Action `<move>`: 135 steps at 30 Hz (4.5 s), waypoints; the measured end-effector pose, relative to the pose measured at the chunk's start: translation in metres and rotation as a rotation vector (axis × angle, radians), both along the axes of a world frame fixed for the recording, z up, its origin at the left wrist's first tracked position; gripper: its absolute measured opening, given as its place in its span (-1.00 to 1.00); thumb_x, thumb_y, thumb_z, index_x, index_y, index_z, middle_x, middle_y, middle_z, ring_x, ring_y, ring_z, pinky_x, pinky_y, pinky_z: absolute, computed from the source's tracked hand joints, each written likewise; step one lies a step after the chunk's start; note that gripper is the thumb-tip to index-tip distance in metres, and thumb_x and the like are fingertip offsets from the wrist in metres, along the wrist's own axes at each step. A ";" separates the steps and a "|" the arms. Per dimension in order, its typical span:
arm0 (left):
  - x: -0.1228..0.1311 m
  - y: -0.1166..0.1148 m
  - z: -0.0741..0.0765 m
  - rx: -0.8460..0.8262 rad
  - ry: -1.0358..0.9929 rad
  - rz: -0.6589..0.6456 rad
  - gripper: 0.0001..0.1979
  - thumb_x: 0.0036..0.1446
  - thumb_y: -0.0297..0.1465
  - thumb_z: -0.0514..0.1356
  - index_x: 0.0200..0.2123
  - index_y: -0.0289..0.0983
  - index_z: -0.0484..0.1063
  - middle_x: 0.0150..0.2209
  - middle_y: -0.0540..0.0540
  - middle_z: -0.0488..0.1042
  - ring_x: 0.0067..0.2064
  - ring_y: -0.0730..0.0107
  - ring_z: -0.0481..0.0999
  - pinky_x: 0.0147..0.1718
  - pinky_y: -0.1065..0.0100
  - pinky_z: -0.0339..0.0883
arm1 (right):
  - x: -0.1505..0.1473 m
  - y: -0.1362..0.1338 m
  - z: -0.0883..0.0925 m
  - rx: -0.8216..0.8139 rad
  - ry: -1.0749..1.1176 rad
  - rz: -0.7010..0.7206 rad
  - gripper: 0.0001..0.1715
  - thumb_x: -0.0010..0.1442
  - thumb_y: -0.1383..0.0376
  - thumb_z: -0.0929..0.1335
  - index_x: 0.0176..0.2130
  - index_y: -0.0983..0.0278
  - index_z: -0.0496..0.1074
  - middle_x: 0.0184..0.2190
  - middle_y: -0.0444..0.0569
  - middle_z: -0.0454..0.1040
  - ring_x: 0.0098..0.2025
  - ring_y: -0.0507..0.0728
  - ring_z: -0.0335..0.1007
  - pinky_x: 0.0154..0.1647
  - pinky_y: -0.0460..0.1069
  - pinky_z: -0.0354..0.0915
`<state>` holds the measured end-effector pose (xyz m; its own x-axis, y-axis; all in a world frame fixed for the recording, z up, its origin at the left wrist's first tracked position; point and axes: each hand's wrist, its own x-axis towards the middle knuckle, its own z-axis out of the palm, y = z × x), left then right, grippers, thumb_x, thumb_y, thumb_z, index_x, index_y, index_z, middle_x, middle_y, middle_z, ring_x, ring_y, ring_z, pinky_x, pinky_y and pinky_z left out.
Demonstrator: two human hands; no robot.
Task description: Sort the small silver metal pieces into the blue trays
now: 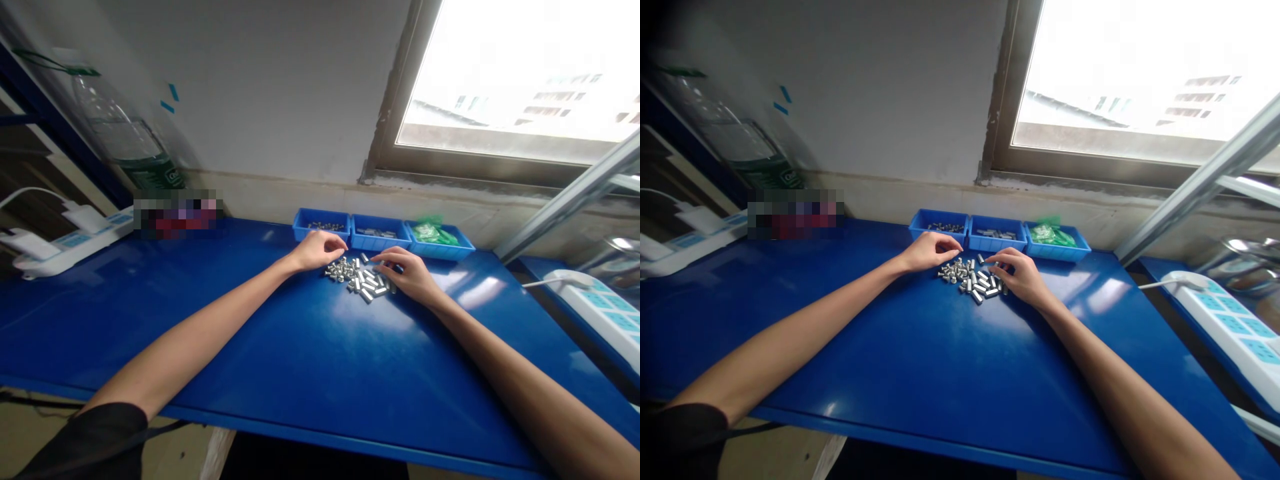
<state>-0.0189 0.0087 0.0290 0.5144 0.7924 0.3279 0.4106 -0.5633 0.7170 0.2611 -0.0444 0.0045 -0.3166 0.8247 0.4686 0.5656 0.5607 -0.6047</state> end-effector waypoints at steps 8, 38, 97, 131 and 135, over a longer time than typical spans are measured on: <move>-0.001 -0.004 0.001 0.111 0.116 -0.114 -0.69 0.30 -0.28 0.25 0.03 -0.25 0.63 0.03 -0.18 0.65 0.00 0.20 0.64 0.03 0.26 0.44 | 0.004 0.003 -0.001 -0.184 0.282 -0.075 -0.57 0.08 -0.07 0.57 -0.34 0.24 0.63 -0.33 0.04 0.65 -0.35 0.18 0.58 -0.32 0.05 0.52; -0.002 0.001 -0.001 0.030 -0.004 0.025 -0.82 0.20 -0.32 0.34 -0.26 -0.32 0.69 -0.27 -0.14 0.70 -0.27 0.30 0.66 -0.24 0.38 0.43 | 0.010 0.001 0.000 -0.246 0.533 0.012 -0.59 0.17 0.10 0.55 -0.01 0.16 0.65 0.03 0.05 0.66 0.02 0.32 0.65 0.18 0.22 0.48; 0.007 -0.010 -0.001 -0.012 0.115 -0.201 -0.68 0.30 -0.39 0.18 0.05 -0.24 0.63 0.03 -0.07 0.67 0.03 0.30 0.64 0.02 0.43 0.41 | -0.010 -0.007 0.006 0.041 -0.141 0.128 -0.56 0.42 0.09 0.33 0.21 0.03 0.54 0.31 -0.05 0.45 0.40 0.34 0.28 0.42 0.35 0.22; 0.002 -0.002 -0.004 -0.030 0.080 0.048 -0.82 0.16 -0.35 0.31 -0.28 -0.32 0.69 -0.30 -0.12 0.70 -0.26 0.30 0.67 -0.24 0.41 0.45 | 0.002 0.011 -0.011 -0.027 0.101 -0.248 -0.74 0.23 0.07 0.46 -0.19 0.17 0.65 -0.22 0.02 0.69 -0.19 0.27 0.61 -0.09 0.19 0.52; 0.004 -0.002 -0.004 -0.032 -0.003 0.072 -0.82 0.18 -0.35 0.30 -0.26 -0.33 0.65 -0.29 -0.14 0.70 -0.27 0.31 0.66 -0.24 0.40 0.46 | 0.000 0.007 -0.008 -0.214 0.329 -0.131 -0.57 0.16 -0.03 0.52 -0.15 0.24 0.63 -0.30 0.05 0.70 -0.24 0.27 0.67 -0.12 0.16 0.57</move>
<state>-0.0151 0.0070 0.0252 0.4544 0.8376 0.3033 0.4472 -0.5089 0.7355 0.2612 -0.0373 -0.0038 -0.0648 0.9379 0.3409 0.3809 0.3390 -0.8602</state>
